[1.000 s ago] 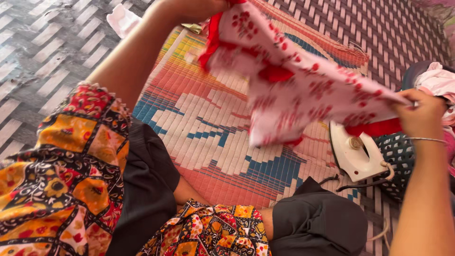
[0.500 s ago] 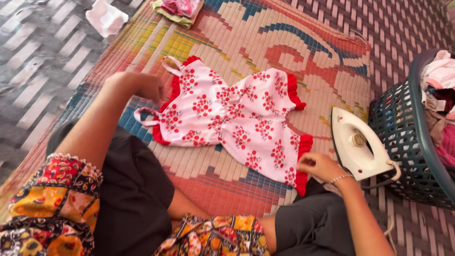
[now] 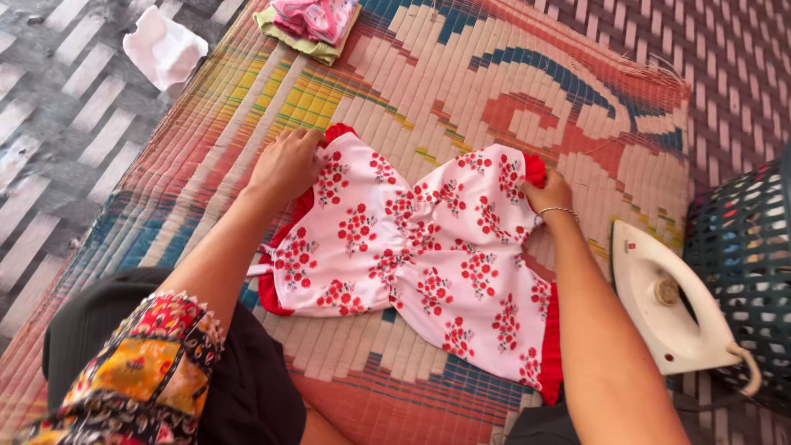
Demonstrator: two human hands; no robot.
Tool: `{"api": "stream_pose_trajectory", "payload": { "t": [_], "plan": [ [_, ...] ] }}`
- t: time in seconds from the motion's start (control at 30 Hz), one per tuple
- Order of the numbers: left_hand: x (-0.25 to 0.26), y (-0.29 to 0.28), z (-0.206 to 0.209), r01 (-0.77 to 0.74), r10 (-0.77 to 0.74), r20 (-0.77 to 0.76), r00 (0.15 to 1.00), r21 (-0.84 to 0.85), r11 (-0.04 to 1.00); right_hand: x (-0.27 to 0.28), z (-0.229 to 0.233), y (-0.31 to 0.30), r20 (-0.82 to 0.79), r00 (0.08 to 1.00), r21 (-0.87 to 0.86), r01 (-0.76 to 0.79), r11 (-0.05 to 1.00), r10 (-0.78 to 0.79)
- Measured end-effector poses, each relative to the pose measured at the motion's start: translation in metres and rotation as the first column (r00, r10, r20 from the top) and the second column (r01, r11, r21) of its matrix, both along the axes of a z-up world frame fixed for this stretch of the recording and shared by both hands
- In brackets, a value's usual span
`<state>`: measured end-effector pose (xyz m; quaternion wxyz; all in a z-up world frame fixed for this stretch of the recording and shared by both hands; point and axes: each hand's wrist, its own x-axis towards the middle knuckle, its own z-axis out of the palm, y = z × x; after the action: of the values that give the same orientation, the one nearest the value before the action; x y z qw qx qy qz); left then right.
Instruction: The person irons a white floral dress and a pair of brown shorts on a mat on the floor. They use a white iron to smooth the garments, folding the dress after ironing and then ironing the shorts.
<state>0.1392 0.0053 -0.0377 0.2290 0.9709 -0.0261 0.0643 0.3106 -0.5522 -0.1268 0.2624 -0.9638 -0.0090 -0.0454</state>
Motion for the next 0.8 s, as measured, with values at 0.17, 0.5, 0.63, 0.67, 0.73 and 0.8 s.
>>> {"api": "stream_pose_trajectory", "payload": {
  "t": [0.17,0.5,0.63,0.67,0.73,0.8],
  "plan": [
    [-0.004,0.014,0.005,-0.070,0.070,0.055,0.996,0.001,0.998,-0.027,0.022,-0.006,0.216,0.967,-0.147,0.166,0.975,-0.132],
    [-0.056,-0.002,0.068,0.232,-0.237,-0.063,0.969,-0.078,0.970,-0.256,0.159,0.041,0.061,0.780,-0.356,-0.566,0.744,0.623],
    [-0.096,-0.030,0.035,0.435,-0.466,-0.442,0.766,-0.177,0.883,-0.338,0.161,0.039,-0.540,0.640,-0.300,-0.753,0.586,0.546],
    [-0.103,-0.032,0.028,0.476,-0.487,-0.457,0.744,-0.147,0.867,-0.342,0.161,0.038,-0.474,0.629,-0.311,-0.774,0.551,0.616],
    [-0.130,-0.037,0.013,0.552,-0.527,-0.501,0.686,-0.112,0.826,-0.357,0.162,0.031,-0.356,0.573,-0.330,-0.816,0.475,0.738],
    [-0.158,-0.036,0.010,0.544,-0.450,-0.377,0.809,0.192,0.817,-0.358,0.162,0.034,-0.410,0.575,-0.351,-0.816,0.460,0.708]
  ]
}}
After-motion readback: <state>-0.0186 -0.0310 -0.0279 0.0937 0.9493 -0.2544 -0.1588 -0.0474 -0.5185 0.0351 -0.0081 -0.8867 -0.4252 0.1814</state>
